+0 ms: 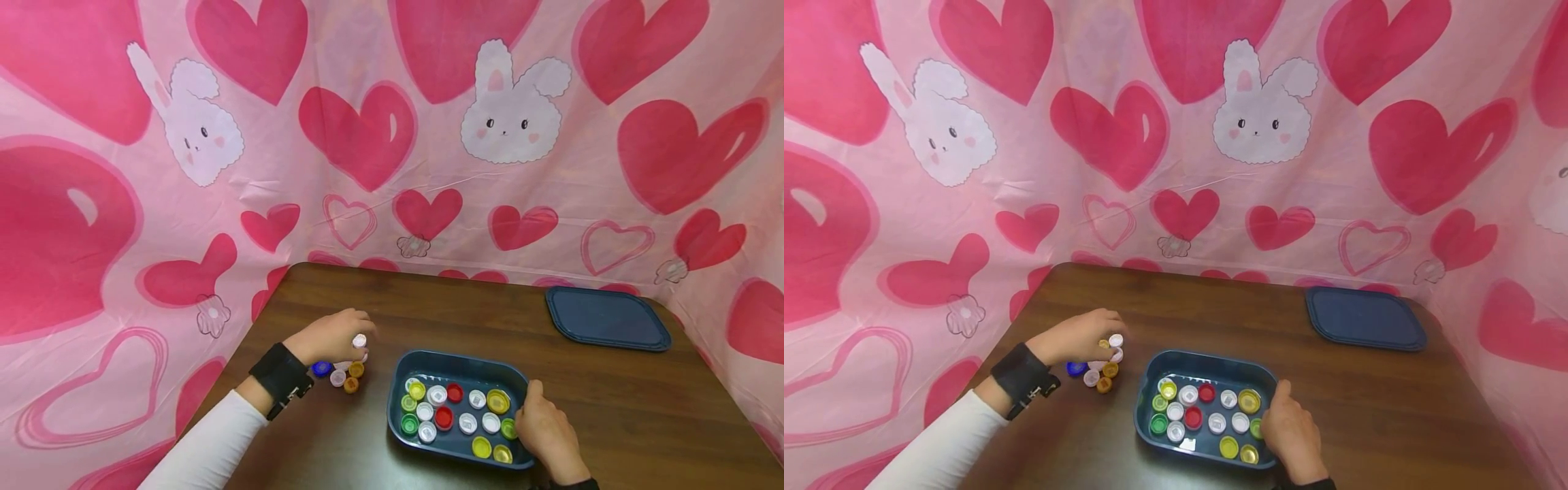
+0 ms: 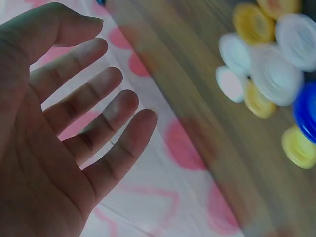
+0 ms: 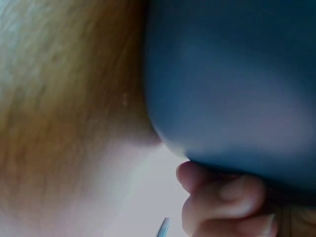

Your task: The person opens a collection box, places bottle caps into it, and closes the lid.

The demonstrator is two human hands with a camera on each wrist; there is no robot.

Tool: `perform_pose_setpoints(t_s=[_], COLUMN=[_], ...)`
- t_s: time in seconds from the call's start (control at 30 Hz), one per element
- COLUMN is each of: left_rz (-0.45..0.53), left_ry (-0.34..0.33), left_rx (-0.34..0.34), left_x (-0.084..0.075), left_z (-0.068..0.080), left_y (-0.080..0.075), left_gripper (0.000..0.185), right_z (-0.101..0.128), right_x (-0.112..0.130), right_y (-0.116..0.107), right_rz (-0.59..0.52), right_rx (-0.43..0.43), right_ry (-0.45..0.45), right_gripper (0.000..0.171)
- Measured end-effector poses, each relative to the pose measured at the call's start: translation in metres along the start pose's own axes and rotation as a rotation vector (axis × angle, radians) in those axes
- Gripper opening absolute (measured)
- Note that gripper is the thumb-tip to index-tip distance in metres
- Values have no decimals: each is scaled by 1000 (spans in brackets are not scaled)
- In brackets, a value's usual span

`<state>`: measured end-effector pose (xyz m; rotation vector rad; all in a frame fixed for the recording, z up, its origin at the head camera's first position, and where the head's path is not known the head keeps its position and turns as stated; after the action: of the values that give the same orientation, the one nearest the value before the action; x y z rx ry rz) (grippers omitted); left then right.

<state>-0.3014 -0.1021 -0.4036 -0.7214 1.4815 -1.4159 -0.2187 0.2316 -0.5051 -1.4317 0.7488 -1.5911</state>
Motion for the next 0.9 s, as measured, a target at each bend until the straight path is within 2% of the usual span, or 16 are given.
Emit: perform_pose_setpoints(t_s=[0.17,0.3,0.43,0.7,0.9], left_rz=[63,92,78,55,66], left_ry=[-99,-166,-208,-319,-322], left_rx=[10,-2,-10,19,9], left_x=[40,61,76,105,115], left_z=[-1,0,-1,0,-3], left_y=[4,7,12,33,43], left_gripper=[30,25,18,18,18], right_z=[0,0,0,0,0], right_x=[-1,-2,-3,-2,-2], right_y=[1,2,3,4,3], right_rz=[1,-10,-22,-22,-15], right_rx=[8,19,25,19,18], right_ry=[6,9,10,5,4], right_gripper=[32,33,33,34,35])
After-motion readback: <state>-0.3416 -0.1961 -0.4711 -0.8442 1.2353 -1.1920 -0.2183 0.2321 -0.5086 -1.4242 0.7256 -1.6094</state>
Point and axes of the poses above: each hand's wrist, its own z-axis away from the middle knuckle, its own y-axis out of the palm, x = y × z, the point moved 9 cm from there along -z, towards the middle knuckle, and after that the axes turned 15 degrees about -y, right-handed, at the moved point
